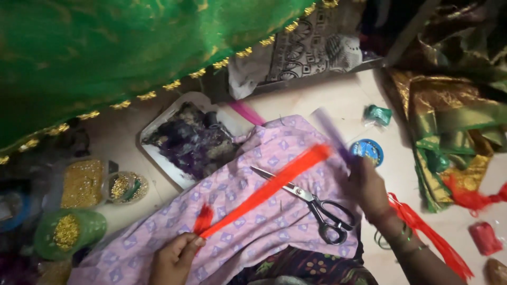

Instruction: The recorder is shown cutting, tying, and assembling colorful thread and ribbons to create decorative tassels, likely for traditional clothing or home decor.

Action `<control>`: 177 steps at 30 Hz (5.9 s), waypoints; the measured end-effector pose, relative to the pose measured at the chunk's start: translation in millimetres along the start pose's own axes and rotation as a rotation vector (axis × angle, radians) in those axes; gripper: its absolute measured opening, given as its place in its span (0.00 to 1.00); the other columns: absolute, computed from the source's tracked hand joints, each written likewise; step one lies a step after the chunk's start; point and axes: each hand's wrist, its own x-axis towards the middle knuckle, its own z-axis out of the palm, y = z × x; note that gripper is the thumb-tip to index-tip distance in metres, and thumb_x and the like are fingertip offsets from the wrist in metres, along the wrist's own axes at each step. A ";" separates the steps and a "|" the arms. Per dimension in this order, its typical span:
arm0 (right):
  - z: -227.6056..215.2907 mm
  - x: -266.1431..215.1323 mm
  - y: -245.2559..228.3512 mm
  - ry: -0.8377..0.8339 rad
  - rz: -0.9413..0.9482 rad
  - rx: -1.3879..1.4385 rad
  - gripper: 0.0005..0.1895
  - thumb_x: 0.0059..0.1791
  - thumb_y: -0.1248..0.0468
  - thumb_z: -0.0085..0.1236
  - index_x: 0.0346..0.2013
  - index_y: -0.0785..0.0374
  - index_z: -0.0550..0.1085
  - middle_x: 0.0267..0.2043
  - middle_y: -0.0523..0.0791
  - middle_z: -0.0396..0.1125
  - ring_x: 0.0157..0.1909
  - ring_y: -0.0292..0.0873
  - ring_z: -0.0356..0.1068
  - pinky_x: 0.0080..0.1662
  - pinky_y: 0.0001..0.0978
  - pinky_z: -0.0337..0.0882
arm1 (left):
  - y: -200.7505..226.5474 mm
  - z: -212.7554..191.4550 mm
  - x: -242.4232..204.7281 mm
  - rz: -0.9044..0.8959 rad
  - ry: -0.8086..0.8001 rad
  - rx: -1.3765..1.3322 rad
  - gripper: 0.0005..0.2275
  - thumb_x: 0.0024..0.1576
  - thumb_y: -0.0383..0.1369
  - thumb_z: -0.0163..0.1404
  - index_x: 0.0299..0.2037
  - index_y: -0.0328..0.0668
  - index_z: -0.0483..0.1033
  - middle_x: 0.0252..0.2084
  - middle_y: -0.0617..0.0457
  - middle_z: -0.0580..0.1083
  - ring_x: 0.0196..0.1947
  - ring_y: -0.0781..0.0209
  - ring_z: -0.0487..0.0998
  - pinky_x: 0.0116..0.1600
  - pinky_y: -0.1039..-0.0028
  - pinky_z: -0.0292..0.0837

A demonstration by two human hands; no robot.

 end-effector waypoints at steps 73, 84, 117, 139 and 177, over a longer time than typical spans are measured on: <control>110.9 26.5 -194.5 -1.112 -0.125 0.599 0.09 0.49 0.64 0.59 0.37 0.67 0.81 0.34 0.42 0.79 0.38 0.34 0.76 0.46 0.28 0.76 | -53.8 -220.4 -100.8 -0.210 0.612 0.136 0.10 0.61 0.38 0.54 0.42 0.42 0.84 0.29 0.50 0.78 0.30 0.65 0.73 0.41 0.71 0.70; 97.7 14.2 -226.7 -0.918 -0.228 0.436 0.08 0.49 0.63 0.61 0.37 0.66 0.81 0.30 0.42 0.76 0.33 0.34 0.72 0.39 0.29 0.73 | 140.9 -41.1 -17.8 0.755 0.362 0.439 0.14 0.58 0.32 0.54 0.54 0.43 0.78 0.63 0.41 0.71 0.64 0.44 0.70 0.68 0.58 0.63; 20.3 21.3 -183.8 -0.690 -0.188 0.557 0.06 0.47 0.68 0.62 0.37 0.65 0.81 0.33 0.46 0.77 0.36 0.40 0.76 0.42 0.32 0.75 | 228.9 43.7 -10.6 0.702 0.079 0.102 0.09 0.57 0.27 0.55 0.47 0.34 0.79 0.39 0.48 0.76 0.40 0.53 0.78 0.44 0.67 0.75; -17.6 -63.5 -42.6 -0.362 -0.350 -0.003 0.31 0.41 0.59 0.65 0.57 0.60 0.69 0.47 0.52 0.69 0.48 0.56 0.72 0.47 0.41 0.74 | 181.0 42.4 55.3 0.474 0.152 -0.025 0.04 0.56 0.30 0.59 0.35 0.38 0.81 0.43 0.53 0.73 0.35 0.66 0.77 0.37 0.78 0.75; -2.8 -30.0 -66.1 -0.815 0.041 0.489 0.20 0.41 0.58 0.70 0.42 0.65 0.78 0.32 0.42 0.73 0.37 0.35 0.68 0.40 0.31 0.71 | 168.8 29.0 79.1 0.334 -0.006 -0.526 0.01 0.62 0.24 0.48 0.38 0.38 0.71 0.58 0.44 0.78 0.53 0.54 0.81 0.55 0.68 0.76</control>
